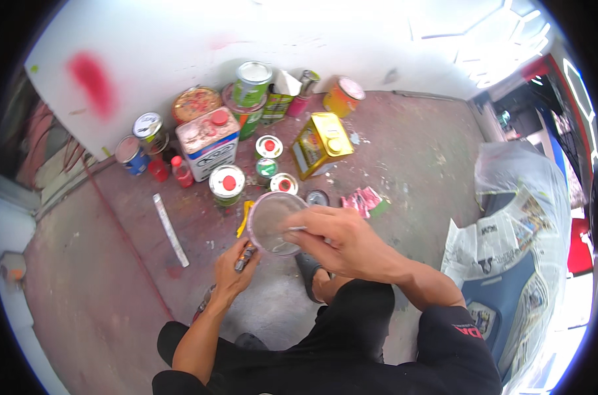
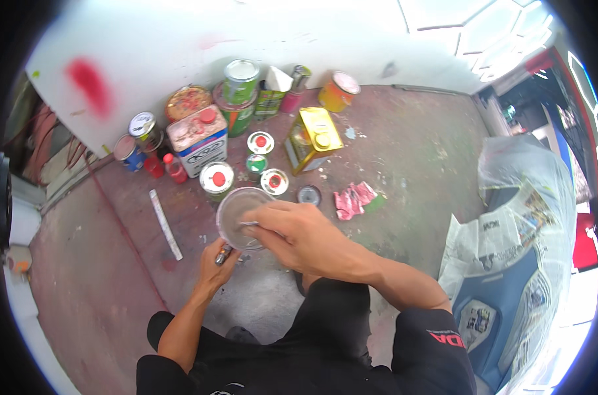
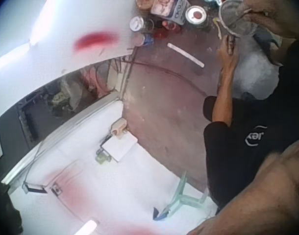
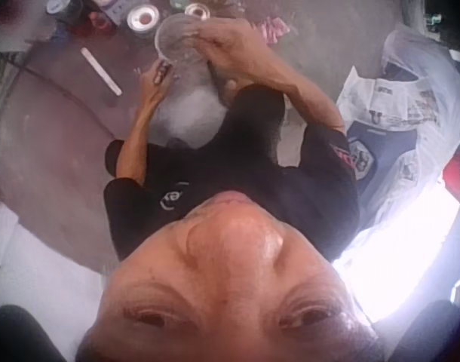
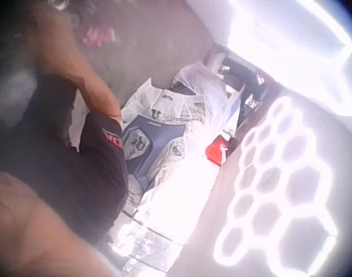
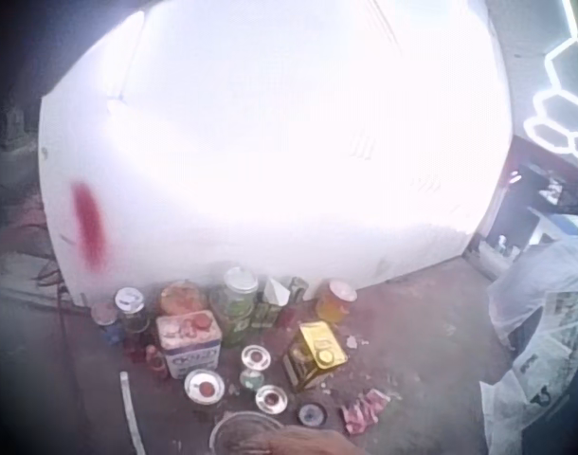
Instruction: The person pours paint from a can into a spray gun cup, stirs the mixture with a stick, attaches the cup to the spray gun, and then sprays paint onto a car bumper that is masked with newspaper and plastic.
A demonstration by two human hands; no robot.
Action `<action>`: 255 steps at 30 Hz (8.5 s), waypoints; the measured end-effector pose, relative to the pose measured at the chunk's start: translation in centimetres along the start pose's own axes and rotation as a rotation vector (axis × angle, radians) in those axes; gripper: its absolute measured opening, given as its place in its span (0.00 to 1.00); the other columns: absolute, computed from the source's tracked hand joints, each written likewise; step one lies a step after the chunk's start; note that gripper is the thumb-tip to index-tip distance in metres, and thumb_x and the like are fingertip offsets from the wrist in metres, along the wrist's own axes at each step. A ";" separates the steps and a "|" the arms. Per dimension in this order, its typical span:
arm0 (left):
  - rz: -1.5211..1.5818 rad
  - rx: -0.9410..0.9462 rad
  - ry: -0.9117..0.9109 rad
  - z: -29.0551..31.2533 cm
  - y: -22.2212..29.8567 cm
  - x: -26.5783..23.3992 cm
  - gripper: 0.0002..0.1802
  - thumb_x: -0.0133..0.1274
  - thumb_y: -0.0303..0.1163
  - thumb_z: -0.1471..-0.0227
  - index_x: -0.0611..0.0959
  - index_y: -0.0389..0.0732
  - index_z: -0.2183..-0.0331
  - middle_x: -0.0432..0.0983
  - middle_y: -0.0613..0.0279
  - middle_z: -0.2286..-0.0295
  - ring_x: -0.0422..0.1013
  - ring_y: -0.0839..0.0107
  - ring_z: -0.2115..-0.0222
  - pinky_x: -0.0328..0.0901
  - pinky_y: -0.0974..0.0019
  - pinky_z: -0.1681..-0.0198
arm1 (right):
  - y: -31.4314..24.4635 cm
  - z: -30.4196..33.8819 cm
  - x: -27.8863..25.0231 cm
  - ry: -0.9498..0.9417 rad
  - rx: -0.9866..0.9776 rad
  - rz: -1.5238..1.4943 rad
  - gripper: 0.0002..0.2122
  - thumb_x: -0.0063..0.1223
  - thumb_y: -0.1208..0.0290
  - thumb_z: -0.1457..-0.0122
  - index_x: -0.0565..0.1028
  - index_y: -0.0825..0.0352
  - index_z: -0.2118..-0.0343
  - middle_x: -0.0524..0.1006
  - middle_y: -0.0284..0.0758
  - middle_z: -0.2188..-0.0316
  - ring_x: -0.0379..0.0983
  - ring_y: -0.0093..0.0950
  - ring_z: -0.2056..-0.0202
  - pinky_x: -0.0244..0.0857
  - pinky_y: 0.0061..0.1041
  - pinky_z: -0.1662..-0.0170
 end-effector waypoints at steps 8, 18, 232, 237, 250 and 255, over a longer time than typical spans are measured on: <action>-0.024 0.069 0.088 0.0 0.8 -0.7 0.23 0.69 0.48 0.37 0.86 0.43 0.49 0.87 0.49 0.62 0.84 0.44 0.60 0.74 0.51 0.58 | -0.6 -1.0 -0.5 -0.020 0.061 0.065 0.10 0.66 0.77 0.33 0.85 0.69 0.50 0.87 0.44 0.59 0.86 0.40 0.64 0.77 0.33 0.61; -0.010 0.087 0.097 0.1 1.1 -0.4 0.24 0.68 0.43 0.36 0.86 0.43 0.44 0.88 0.49 0.61 0.85 0.51 0.61 0.74 0.54 0.57 | -0.7 -0.3 -0.8 0.025 0.032 0.112 0.10 0.66 0.81 0.33 0.86 0.68 0.50 0.86 0.39 0.62 0.82 0.30 0.67 0.72 0.29 0.62; 0.047 0.102 0.139 1.1 1.5 -2.8 0.24 0.69 0.42 0.37 0.87 0.41 0.44 0.89 0.47 0.57 0.87 0.50 0.57 0.76 0.55 0.55 | -1.6 -2.8 0.8 0.254 0.226 -0.132 0.08 0.61 0.78 0.27 0.86 0.68 0.49 0.81 0.26 0.71 0.74 0.13 0.72 0.70 0.19 0.68; 0.031 0.198 0.246 1.3 1.5 -2.7 0.25 0.69 0.51 0.37 0.88 0.42 0.50 0.88 0.51 0.63 0.85 0.48 0.63 0.73 0.52 0.62 | -2.0 -1.0 0.4 0.112 0.194 -0.067 0.08 0.60 0.78 0.26 0.85 0.69 0.48 0.80 0.26 0.71 0.72 0.13 0.72 0.67 0.19 0.69; 0.037 0.129 0.175 1.4 1.8 -2.9 0.25 0.69 0.43 0.37 0.87 0.40 0.44 0.89 0.47 0.59 0.87 0.55 0.60 0.76 0.55 0.57 | -2.8 -2.5 1.0 0.154 0.173 -0.055 0.08 0.60 0.79 0.27 0.86 0.68 0.49 0.81 0.26 0.73 0.73 0.13 0.74 0.67 0.19 0.71; 0.022 0.125 0.184 1.4 1.4 -3.1 0.25 0.69 0.41 0.37 0.87 0.39 0.44 0.90 0.48 0.60 0.87 0.54 0.60 0.76 0.55 0.57 | -2.6 -0.9 -0.2 0.146 0.212 0.001 0.09 0.61 0.78 0.27 0.86 0.68 0.48 0.81 0.26 0.73 0.72 0.13 0.74 0.66 0.19 0.71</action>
Point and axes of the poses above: each hand's wrist, its own z-axis away from the middle knuckle, its own x-axis out of the palm, y = z × x, the point moved 4 cm from there along -z, towards the middle knuckle
